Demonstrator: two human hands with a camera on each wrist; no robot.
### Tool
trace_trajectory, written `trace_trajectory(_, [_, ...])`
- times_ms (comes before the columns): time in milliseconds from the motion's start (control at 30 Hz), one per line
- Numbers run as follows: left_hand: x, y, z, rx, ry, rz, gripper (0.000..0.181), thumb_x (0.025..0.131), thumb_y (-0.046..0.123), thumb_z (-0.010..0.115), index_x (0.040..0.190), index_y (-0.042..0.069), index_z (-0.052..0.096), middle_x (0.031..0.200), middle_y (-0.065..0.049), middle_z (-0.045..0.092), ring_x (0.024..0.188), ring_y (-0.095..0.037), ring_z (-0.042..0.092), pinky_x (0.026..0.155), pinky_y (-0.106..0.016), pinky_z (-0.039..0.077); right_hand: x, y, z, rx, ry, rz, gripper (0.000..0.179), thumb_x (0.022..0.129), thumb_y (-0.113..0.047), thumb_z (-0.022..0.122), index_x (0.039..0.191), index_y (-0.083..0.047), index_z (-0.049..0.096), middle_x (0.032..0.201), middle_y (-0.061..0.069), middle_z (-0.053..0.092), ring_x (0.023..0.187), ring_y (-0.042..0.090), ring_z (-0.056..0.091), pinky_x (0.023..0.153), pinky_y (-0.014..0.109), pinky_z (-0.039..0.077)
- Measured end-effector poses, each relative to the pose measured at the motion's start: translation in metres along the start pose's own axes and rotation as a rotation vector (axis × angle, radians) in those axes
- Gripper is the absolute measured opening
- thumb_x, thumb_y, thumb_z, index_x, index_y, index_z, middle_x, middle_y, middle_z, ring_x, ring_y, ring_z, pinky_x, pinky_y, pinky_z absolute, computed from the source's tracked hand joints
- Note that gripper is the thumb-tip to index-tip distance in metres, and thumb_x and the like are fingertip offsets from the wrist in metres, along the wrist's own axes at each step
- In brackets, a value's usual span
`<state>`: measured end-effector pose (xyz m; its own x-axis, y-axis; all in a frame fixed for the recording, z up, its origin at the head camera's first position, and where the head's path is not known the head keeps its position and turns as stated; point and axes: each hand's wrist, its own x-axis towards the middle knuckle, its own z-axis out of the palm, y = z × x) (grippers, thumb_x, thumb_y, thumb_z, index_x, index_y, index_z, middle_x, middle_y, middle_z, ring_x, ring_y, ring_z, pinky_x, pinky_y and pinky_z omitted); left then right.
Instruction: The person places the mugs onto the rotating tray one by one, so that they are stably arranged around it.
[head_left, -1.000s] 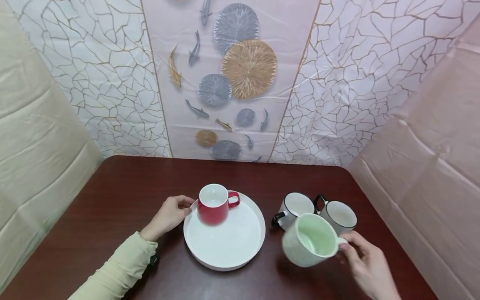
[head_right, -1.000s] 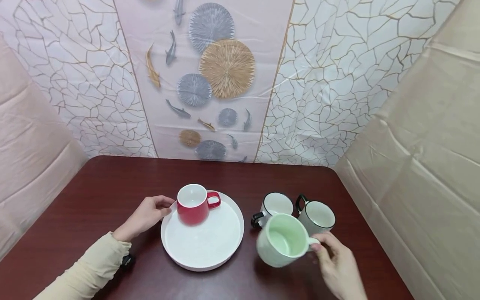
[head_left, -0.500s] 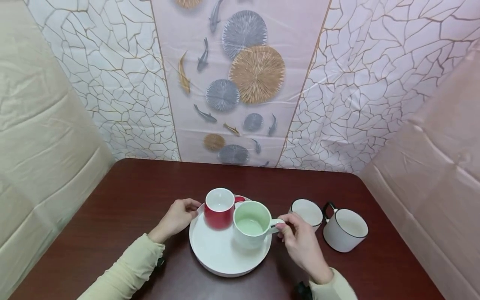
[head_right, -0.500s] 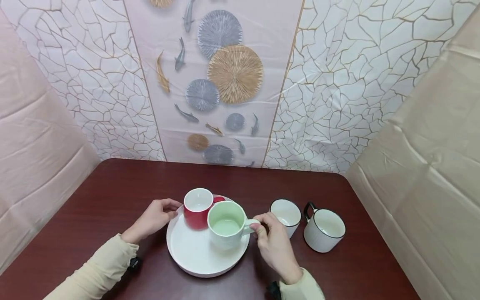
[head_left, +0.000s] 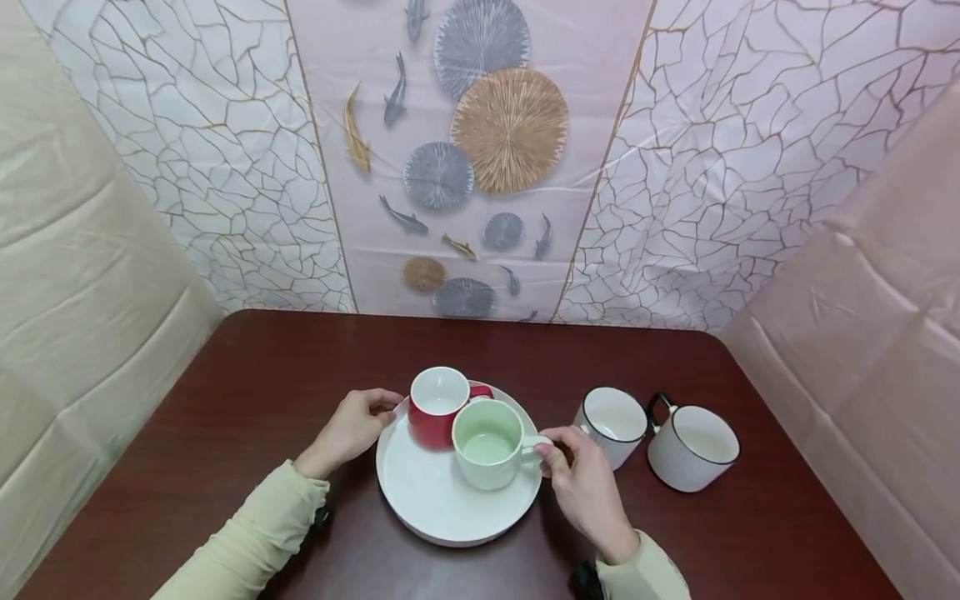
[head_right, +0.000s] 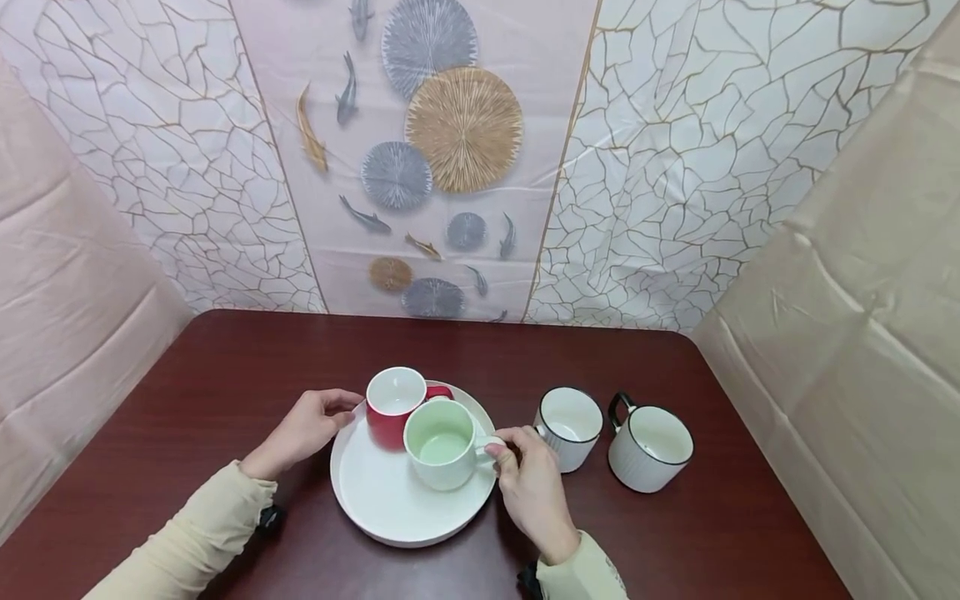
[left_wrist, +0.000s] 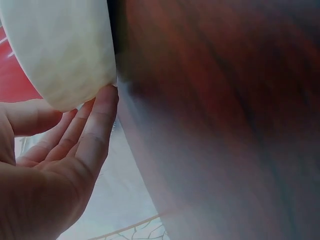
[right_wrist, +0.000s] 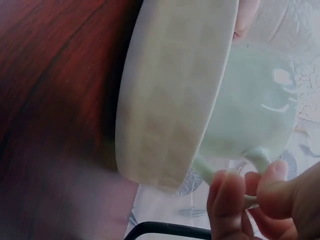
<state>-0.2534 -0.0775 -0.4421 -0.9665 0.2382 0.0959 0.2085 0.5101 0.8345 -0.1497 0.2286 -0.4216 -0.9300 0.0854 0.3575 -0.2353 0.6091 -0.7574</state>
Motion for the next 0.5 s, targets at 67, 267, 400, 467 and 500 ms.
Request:
trace_trajectory(67, [-0.0002,-0.0011,-0.0005,-0.001,-0.006,0.001,0.021,0.090,-0.001,0.059,0.109,-0.001,0.070,0.104,-0.011,0.070,0.095,-0.022,0.063,0.080,-0.035,0.051,-0.0018,0.0000,0.0013,-0.011,0.001,0.043,0.008,0.087,-0.012,0.071,0.093,-0.009,0.071,0.071,-0.003,0.061,0.061,0.008,0.058,0.055,0.023,0.049])
trace_trajectory(267, [0.0002,-0.0035,-0.0025,-0.005,-0.004,0.011,0.021,0.090,0.000,0.060,0.109,0.000,0.070,0.105,-0.011,0.070,0.094,-0.022,0.063,0.077,-0.033,0.051,-0.0031,0.0006,0.0041,-0.122,0.052,-0.045,0.013,0.087,-0.010,0.072,0.099,-0.004,0.072,0.075,0.000,0.066,0.062,0.007,0.061,0.054,0.022,0.050])
trace_trajectory(400, [0.0000,-0.0052,-0.0031,-0.012,-0.012,0.020,0.022,0.090,-0.001,0.060,0.110,-0.001,0.070,0.106,-0.011,0.070,0.094,-0.022,0.063,0.077,-0.032,0.051,-0.0003,0.0020,0.0061,-0.231,0.103,-0.187,0.018,0.087,-0.007,0.072,0.104,-0.001,0.072,0.088,0.005,0.070,0.071,0.013,0.066,0.060,0.029,0.054])
trace_trajectory(467, [0.0002,-0.0048,-0.0033,-0.011,-0.015,0.027,0.022,0.090,0.000,0.060,0.110,-0.001,0.070,0.106,-0.011,0.070,0.095,-0.022,0.063,0.078,-0.033,0.051,0.0024,0.0026,0.0059,-0.280,0.114,-0.220,0.020,0.087,-0.007,0.072,0.106,-0.002,0.072,0.093,0.007,0.072,0.079,0.017,0.068,0.065,0.033,0.056])
trace_trajectory(500, [0.0000,-0.0047,-0.0034,-0.009,-0.015,0.030,0.022,0.090,0.000,0.060,0.110,-0.001,0.070,0.106,-0.011,0.070,0.096,-0.023,0.063,0.079,-0.033,0.051,0.0037,0.0030,0.0056,-0.296,0.115,-0.228,0.020,0.088,-0.007,0.071,0.107,-0.002,0.072,0.095,0.009,0.072,0.083,0.020,0.069,0.068,0.035,0.056])
